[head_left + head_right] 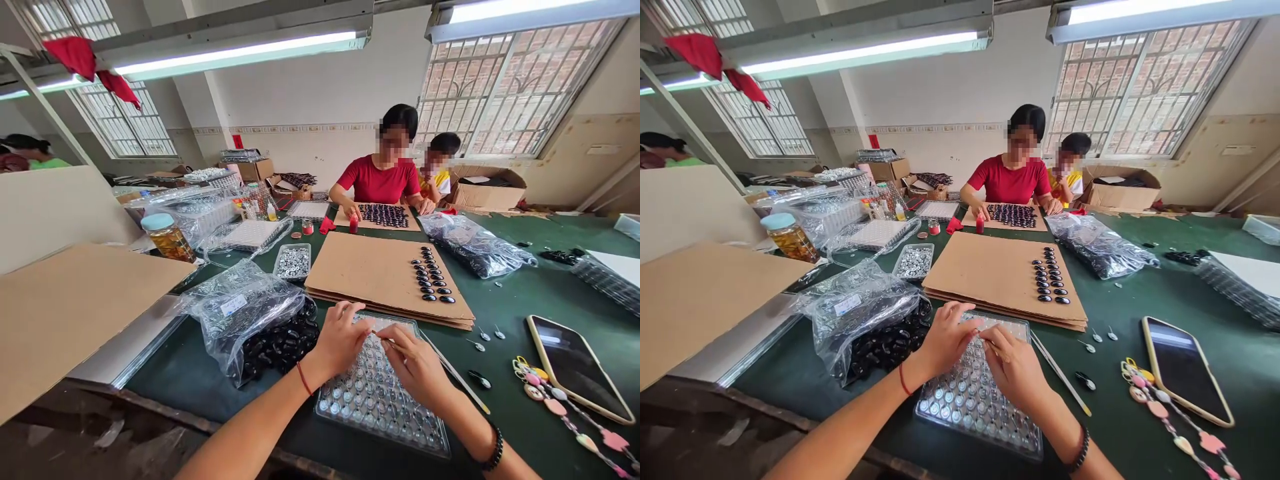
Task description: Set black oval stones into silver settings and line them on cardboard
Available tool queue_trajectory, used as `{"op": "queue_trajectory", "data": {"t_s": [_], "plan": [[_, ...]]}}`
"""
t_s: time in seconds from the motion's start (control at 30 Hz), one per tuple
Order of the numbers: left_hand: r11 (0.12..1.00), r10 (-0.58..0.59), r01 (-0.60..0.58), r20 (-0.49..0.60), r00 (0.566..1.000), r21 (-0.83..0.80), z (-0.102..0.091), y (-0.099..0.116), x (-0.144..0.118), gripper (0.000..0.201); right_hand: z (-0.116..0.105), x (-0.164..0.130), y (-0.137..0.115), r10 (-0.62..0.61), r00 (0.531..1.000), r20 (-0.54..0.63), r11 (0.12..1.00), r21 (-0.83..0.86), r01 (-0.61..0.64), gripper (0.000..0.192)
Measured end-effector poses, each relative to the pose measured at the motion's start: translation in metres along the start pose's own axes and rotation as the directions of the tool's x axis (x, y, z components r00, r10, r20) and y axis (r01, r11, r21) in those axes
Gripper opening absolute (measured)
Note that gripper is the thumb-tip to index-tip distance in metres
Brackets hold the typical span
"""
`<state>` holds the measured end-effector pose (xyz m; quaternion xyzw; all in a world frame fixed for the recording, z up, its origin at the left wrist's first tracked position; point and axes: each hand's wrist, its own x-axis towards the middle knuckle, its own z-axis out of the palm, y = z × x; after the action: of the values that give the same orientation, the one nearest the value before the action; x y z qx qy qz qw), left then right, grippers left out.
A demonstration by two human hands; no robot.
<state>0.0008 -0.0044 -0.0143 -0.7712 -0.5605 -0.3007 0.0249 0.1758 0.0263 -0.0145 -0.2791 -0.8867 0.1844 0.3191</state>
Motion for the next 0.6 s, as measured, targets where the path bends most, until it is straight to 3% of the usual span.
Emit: {"op": "queue_trajectory", "data": {"t_s": [0.17, 0.3, 0.4, 0.5, 0.6], "plan": [[0.993, -0.069, 0.065, 0.036, 0.997, 0.096, 0.004, 0.002, 0.0, 0.022, 0.001, -0.003, -0.002, -0.043, 0.998, -0.049, 0.999, 0.016, 0.044, 0.017], [0.996, -0.084, 0.081, 0.07, 0.994, 0.049, 0.008, -0.004, 0.0, 0.028, 0.005, -0.005, -0.002, -0.043, 0.994, -0.098, 0.999, -0.017, 0.042, 0.018], [0.981, -0.169, 0.174, 0.069, 0.983, -0.082, 0.009, -0.005, 0.0, 0.034, 0.008, -0.007, -0.001, 0.0, 0.984, -0.18, 1.0, -0.007, -0.001, 0.018], [0.864, -0.294, 0.318, 0.121, 0.948, -0.39, 0.008, -0.006, 0.002, 0.038, 0.009, -0.007, 0.0, 0.078, 0.966, -0.245, 0.996, 0.051, -0.067, 0.017], [0.631, -0.427, 0.409, 0.144, 0.892, -0.659, 0.006, -0.008, 0.006, 0.038, 0.007, -0.006, 0.001, 0.174, 0.943, -0.282, 0.98, 0.142, -0.139, 0.018]]}}
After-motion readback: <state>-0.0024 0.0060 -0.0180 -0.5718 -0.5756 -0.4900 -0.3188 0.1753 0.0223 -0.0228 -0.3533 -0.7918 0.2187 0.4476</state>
